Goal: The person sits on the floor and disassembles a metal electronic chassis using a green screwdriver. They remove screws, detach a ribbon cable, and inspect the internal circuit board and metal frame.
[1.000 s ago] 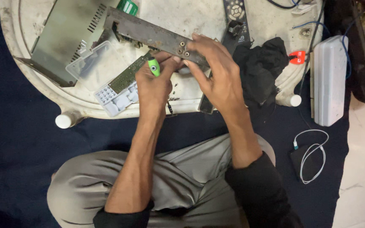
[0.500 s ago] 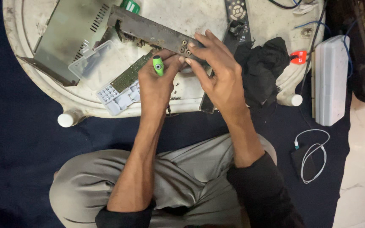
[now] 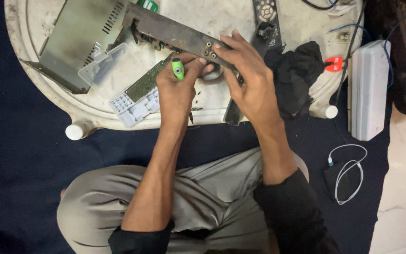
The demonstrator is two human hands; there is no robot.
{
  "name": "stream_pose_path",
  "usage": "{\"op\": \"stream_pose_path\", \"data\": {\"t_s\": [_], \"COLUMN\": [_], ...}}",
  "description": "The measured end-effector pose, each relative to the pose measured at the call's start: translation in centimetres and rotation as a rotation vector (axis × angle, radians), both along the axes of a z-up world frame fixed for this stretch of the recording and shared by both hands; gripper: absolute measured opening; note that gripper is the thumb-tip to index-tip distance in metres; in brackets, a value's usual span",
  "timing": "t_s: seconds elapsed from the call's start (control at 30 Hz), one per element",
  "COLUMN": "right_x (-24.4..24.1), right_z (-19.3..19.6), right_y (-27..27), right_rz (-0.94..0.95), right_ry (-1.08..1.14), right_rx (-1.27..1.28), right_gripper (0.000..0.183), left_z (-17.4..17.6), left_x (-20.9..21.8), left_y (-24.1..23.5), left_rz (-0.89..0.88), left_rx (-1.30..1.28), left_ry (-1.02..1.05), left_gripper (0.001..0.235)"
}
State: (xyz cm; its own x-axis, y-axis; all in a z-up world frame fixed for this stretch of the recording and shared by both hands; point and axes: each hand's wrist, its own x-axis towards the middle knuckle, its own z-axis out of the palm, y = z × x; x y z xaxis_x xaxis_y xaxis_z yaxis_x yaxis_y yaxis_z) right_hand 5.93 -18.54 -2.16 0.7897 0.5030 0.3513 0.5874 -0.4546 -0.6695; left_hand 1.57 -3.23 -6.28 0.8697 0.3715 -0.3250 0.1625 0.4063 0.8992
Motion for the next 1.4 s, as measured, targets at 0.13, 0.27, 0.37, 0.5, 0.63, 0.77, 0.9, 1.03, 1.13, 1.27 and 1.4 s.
{"op": "stream_pose_path", "data": {"t_s": [0.13,0.27,0.37,0.5,0.63,0.77,0.9,1.03,1.13,1.27,1.4], "right_x": [0.0,0.2,0.2,0.5,0.9,0.8,0.6,1.1,1.3,1.4,1.7], "right_z": [0.3,0.6,0.8,1.2,1.1,0.7,0.6,0.4,0.2,-0.1,-0.6], "right_y": [0.2,0.5,0.6,0.9,1.1,1.0,0.7,0.9,1.1,0.9,0.2], "right_rz": [-0.027,-0.031,-0.036,-0.04,-0.05,-0.051,-0.063,-0.082,-0.128,-0.136,-0.196], "right_ry": [0.01,0.002,0.014,0.012,0.004,-0.001,-0.006,-0.02,0.003,0.024,0.038], "right_rx": [-0.014,-0.023,-0.025,-0.028,-0.017,-0.018,-0.077,-0.069,-0.053,-0.026,-0.016], "right_gripper": [0.039,0.043,0.044,0.044,0.044,0.044,0.043,0.039,0.034,0.032,0.029], "left_z": [-0.3,-0.5,-0.7,-0.9,-1.1,-1.2,-1.2,-1.0,-1.0,-0.8,-0.4], "left_x": [0.2,0.1,-0.4,-0.2,0.1,0.0,0.0,0.0,0.1,0.1,0.0], "left_y": [-0.2,0.5,0.7,0.6,0.6,0.5,0.5,0.6,0.5,0.4,0.6], "left_rz": [0.013,0.016,0.02,-0.002,-0.017,-0.014,-0.001,-0.005,0.009,0.015,0.026], "left_rx": [-0.016,0.008,0.138,0.204,0.208,0.229,0.185,0.205,0.208,0.211,0.21], "left_ry": [-0.011,-0.066,-0.014,-0.02,-0.037,-0.021,-0.047,-0.036,-0.042,-0.047,-0.062], "left_gripper": [0.017,0.023,0.026,0.03,0.032,0.032,0.033,0.032,0.031,0.03,0.03]}}
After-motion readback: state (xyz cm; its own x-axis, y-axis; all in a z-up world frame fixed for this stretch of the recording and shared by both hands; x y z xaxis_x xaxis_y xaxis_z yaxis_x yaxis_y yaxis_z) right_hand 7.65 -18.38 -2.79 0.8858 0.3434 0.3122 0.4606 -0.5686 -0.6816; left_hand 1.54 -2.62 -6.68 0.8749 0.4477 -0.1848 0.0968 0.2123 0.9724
